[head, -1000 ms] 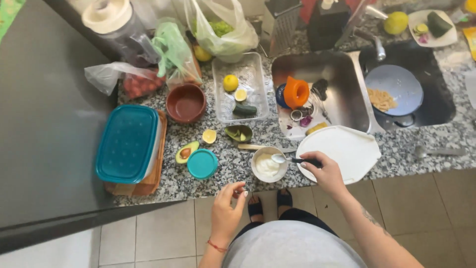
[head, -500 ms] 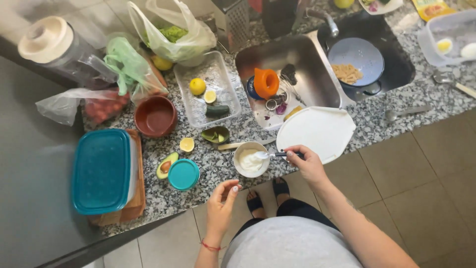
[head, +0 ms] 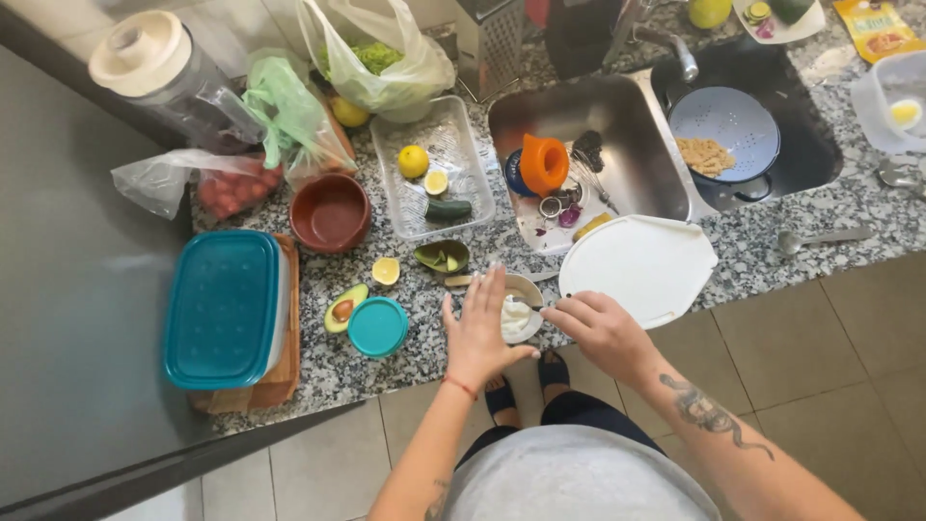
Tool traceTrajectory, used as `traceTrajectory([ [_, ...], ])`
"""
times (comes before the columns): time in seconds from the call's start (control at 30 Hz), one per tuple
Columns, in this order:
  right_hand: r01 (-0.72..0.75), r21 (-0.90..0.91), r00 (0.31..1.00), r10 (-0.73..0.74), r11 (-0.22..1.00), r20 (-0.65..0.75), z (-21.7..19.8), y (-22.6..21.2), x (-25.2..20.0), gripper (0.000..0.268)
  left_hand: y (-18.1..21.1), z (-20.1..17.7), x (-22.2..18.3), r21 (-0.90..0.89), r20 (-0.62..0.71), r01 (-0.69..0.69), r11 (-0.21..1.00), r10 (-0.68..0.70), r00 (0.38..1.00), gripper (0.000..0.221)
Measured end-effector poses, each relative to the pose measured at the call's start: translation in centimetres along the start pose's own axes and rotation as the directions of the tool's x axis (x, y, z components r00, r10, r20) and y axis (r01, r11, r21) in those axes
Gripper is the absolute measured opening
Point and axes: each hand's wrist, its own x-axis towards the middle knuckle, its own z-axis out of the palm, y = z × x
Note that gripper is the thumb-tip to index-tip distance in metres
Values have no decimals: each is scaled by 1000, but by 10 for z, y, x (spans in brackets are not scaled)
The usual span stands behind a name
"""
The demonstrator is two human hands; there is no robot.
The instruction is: Preparing and assembling pasta salads by peeling and slicing eggs, mixing dressing, and adding ingredients to containers.
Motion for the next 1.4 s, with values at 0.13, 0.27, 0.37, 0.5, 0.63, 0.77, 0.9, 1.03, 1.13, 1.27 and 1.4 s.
traceTrajectory([
  [0.13, 182, -139, 976, -162, 973, 144, -2, 6, 7, 15, -10, 16, 6, 36, -29, -14, 999, 15, 999, 127],
  [0.27, 280, -123, 954, -262, 952, 144, -10, 4, 10, 9, -12, 17, 5, -1, -49, 11, 1000, -11, 999, 124],
  [0.37, 291, -130, 945, -264, 948, 192, -1, 16, 2, 13, -17, 22, 10, -8, -54, 3, 1000, -4, 999, 127],
  [0.5, 262, -26, 954, -255, 965, 160, -13, 14, -1, 22, -20, 23, 8, -6, -67, -10, 1000, 9, 998, 130],
  [0.63, 84, 40, 980, -90, 996, 177, 15, 28, -24, 24, -23, 32, 6, 23, -66, -9, 1000, 10, 998, 129],
  [0.77, -813, 575, 354, 710, -89, 609, 12, 26, -28, 22, -22, 28, 6, -3, -26, 35, 999, -35, 999, 129],
  [0.9, -520, 559, 106, 600, -646, 793, 46, 42, -65, 31, -13, 17, 2, -13, 23, 65, 998, -65, 998, 134],
  [1.03, -567, 613, 94, 697, -550, 711, 39, 67, -68, 29, -11, 15, 1, -10, -3, 43, 999, -43, 999, 137],
  [1.13, -641, 609, 111, 728, -468, 676, 32, 74, -61, 27, -13, 17, -4, -17, -31, 86, 996, -86, 996, 137],
  [1.27, -687, 618, 140, 765, -382, 629, 40, 87, -54, 25, -20, 19, -7, -44, -20, 130, 991, -131, 991, 131],
  [1.4, -827, 556, 238, 843, -85, 483, 56, 106, -71, 16, -16, 11, -14, -106, -21, 171, 980, -174, 984, 126],
])
